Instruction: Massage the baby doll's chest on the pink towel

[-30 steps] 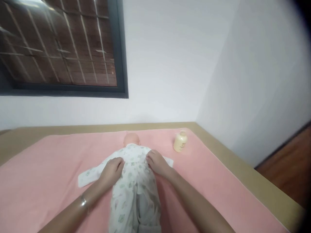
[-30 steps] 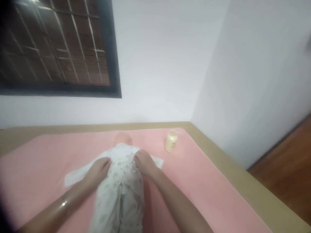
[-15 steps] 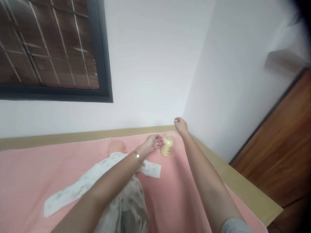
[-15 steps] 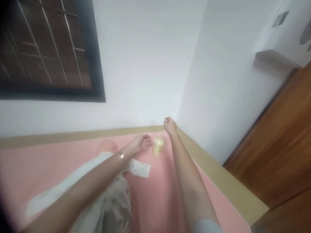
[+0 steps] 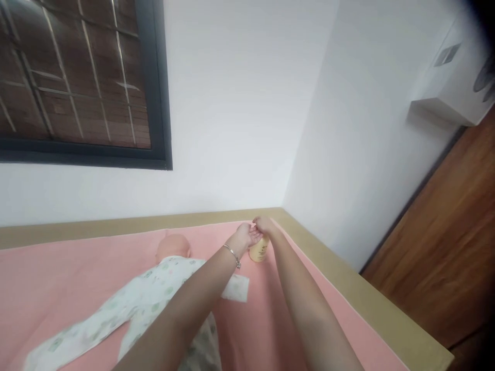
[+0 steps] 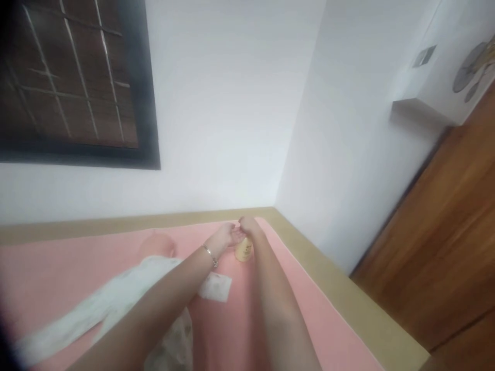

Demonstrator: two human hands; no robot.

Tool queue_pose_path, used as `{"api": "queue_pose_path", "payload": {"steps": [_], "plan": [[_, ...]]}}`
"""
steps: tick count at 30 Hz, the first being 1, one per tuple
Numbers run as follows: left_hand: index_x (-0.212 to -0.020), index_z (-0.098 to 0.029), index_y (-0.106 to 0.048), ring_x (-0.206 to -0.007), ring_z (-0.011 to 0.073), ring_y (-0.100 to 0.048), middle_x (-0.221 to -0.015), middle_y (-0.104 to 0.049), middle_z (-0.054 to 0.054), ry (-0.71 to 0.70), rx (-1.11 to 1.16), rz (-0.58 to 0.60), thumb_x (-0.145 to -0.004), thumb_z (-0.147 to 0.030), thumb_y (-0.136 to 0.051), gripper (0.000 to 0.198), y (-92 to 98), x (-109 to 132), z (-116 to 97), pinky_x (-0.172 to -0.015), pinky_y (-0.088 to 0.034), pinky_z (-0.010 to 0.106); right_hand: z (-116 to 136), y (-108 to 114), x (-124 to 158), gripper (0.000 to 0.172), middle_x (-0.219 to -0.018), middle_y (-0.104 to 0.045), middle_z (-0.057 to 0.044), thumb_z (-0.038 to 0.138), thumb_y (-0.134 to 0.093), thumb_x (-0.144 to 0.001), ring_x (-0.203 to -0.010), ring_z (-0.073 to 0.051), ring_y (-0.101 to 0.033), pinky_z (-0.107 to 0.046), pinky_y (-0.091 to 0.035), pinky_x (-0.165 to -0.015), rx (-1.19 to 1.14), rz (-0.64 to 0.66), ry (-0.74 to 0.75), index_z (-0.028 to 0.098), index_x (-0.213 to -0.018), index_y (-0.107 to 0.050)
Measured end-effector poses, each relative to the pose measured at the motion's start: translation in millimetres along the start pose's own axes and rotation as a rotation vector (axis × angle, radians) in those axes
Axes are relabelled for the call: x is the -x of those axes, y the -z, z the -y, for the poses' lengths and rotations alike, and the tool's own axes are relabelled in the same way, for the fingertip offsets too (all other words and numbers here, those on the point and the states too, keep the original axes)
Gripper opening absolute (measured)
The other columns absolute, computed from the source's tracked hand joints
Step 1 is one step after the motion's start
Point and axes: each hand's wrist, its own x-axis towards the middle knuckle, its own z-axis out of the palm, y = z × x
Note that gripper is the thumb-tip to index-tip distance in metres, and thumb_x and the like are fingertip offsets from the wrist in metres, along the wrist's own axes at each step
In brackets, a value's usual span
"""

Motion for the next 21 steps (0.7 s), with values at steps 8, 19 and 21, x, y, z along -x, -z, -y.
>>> {"api": "queue_pose_path", "payload": {"steps": [8,19,21], "plan": [[-0.110,-0.005,-0.055,-0.073,0.0208,-0.067,-0.084,-0.065,0.015,0.006,-0.181,-0.030,-0.091,-0.024,-0.045,0.028,-2.1,5.3,1.6,-0.071,-0.055,0.031,-4.5,-0.8,0.1,0.038,-0.103,-0.069,-0.012,0.011,-0.043,-0.085,-0.082,-0.016,-0.067,-0.022,-0.049,-0.072,0.062,-0.108,0.004,0.013,-0.118,-0.062],[-0.111,-0.001,-0.054,-0.088,0.0253,-0.066,-0.093,-0.064,0.021,0.070,-0.180,0.212,-0.095,-0.043,-0.036,0.048,35.4,109.8,-9.3,-0.079,-0.052,0.036,44.1,-16.1,69.1,0.047,-0.141,-0.044,-0.014,0.026,-0.028,-0.095,-0.134,-0.022,-0.035,-0.032,-0.026,-0.110,0.097,-0.476,0.162,0.009,-0.135,-0.046],[-0.112,-0.003,-0.055,-0.094,0.0270,-0.064,-0.098,-0.064,0.021,0.018,-0.139,0.279,-0.095,-0.051,-0.027,0.059,52.5,146.2,-16.6,-0.082,-0.051,0.038,68.3,-44.7,100.1,0.049,-0.137,-0.048,-0.015,0.035,-0.027,-0.097,-0.128,-0.025,-0.043,-0.036,-0.030,-0.108,0.031,-0.411,0.317,0.011,-0.135,-0.047]]}}
